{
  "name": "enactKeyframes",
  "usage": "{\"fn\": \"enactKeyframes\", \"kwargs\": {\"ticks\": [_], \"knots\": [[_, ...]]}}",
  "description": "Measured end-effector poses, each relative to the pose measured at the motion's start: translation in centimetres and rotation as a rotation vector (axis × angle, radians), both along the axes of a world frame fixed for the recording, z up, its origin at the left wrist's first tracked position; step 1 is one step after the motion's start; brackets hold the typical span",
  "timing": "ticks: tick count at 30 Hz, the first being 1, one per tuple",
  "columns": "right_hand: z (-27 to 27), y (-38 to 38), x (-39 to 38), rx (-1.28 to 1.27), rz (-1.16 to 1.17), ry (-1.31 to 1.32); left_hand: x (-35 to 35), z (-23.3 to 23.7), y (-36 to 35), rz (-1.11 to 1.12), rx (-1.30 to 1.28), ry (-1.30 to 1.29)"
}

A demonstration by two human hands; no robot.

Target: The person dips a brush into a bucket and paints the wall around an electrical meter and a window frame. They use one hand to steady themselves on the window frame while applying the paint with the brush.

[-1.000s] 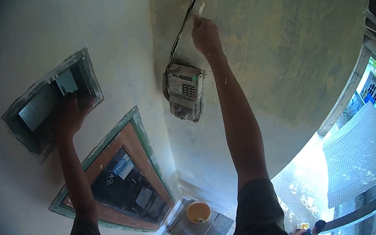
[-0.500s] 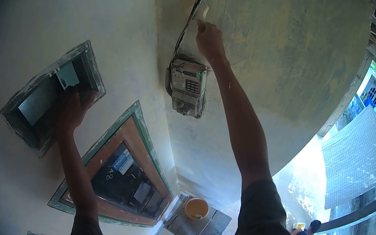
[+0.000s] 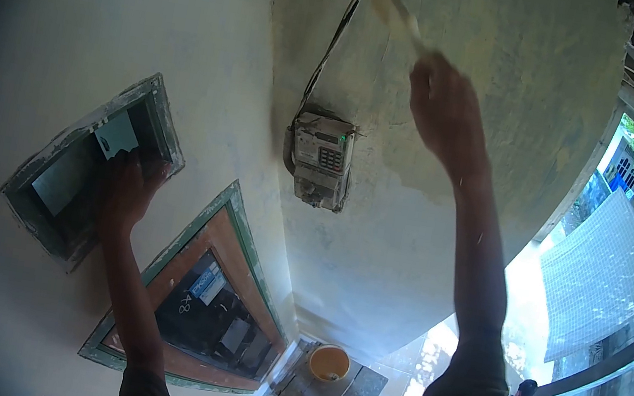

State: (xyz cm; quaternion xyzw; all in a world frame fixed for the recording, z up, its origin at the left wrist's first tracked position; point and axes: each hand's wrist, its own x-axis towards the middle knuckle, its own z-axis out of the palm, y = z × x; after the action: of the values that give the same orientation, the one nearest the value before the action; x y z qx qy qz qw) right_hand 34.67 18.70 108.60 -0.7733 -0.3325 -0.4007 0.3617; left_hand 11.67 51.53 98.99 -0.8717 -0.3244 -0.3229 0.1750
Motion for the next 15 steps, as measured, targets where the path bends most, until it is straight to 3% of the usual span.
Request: {"fn": "enactKeyframes", "kwargs": {"ticks": [5, 12, 15], "knots": [[8.5, 5.8, 1.5, -0.318, -0.101, -0.49, -0.1, 0.0, -0.1, -0.013, 0.012, -0.014], [8.7, 15.1, 1.5, -0.74, -0.527, -0.639, -0.1, -0.1, 0.1, -0.005, -0.023, -0.036], [4.3, 18.2, 0.8, -0.897, -0.583, -0.39, -0.1, 0.3, -0.2, 0.007, -0.048, -0.019]]}}
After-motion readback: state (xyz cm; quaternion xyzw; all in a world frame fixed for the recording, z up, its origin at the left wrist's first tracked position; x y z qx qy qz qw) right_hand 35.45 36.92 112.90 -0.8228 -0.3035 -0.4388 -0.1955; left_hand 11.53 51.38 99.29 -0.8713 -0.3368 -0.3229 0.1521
